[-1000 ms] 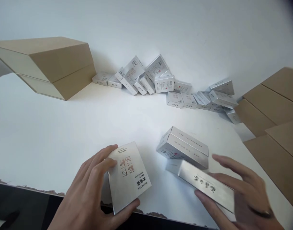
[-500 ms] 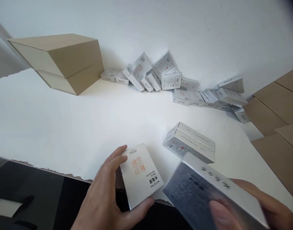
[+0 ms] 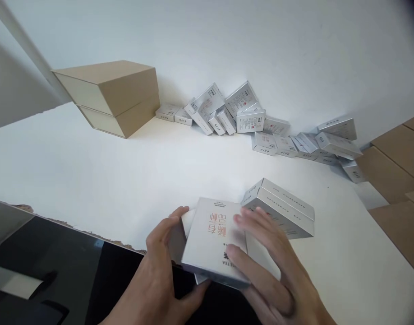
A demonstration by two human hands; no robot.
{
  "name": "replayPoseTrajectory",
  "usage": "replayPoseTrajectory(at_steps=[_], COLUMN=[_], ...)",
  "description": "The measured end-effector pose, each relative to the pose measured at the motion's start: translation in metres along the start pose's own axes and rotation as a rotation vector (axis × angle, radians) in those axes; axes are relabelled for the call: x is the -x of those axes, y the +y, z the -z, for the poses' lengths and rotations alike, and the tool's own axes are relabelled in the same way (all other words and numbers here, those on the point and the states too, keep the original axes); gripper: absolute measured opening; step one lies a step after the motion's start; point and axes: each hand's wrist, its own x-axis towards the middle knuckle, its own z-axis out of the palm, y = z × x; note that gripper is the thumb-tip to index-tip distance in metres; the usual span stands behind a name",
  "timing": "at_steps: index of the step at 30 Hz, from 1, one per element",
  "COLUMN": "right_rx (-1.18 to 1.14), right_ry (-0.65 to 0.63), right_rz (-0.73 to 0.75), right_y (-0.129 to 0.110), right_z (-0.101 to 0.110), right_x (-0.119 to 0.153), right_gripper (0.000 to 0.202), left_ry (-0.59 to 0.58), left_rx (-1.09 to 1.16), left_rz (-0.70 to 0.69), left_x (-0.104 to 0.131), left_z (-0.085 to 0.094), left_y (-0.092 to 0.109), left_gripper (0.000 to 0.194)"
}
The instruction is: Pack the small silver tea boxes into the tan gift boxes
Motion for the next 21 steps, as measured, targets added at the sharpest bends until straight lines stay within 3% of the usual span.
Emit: replayPoseTrajectory(at_steps=[3,8,13,16,19,21], right_rx=[0.101,0.094,-0.01,-0.056,-0.026,0.005], right_ry=[-0.126,-0.163,-0.242,-0.102,0.241,0.396], right_rz=[0.115,0.076,0.071,-0.049,-0.225,-0.326], right_y=[0.016,0.024,0.013,0.009,0.02,0.037], right_z=[-0.008,-0.009,-0.012,-0.003,0.012,0.019], right_x=[0.013,0.028,0.024,0.027,0.033,0.035], right_gripper=[0.07,0.08,0.073,0.08,0.076,0.073], left_ry=[-0.094,-0.159,-0.197,-0.152,-0.109,-0.084], left_rx=[-0.019,0.036,0.091,0.114,0.127,0.101], left_rz=[0.009,-0.023,0.101,0.153,0.159,0.153], left_x=[-0.003,-0.011,-0.019,-0.018,-0.013,-0.01], left_z=[0.012,0.018,0.016,0.013,0.01,0.009], left_y=[0.001,0.002,0.005,0.003,0.0,-0.003], left_gripper=[0.079,0.087,0.124,0.104,0.092,0.089])
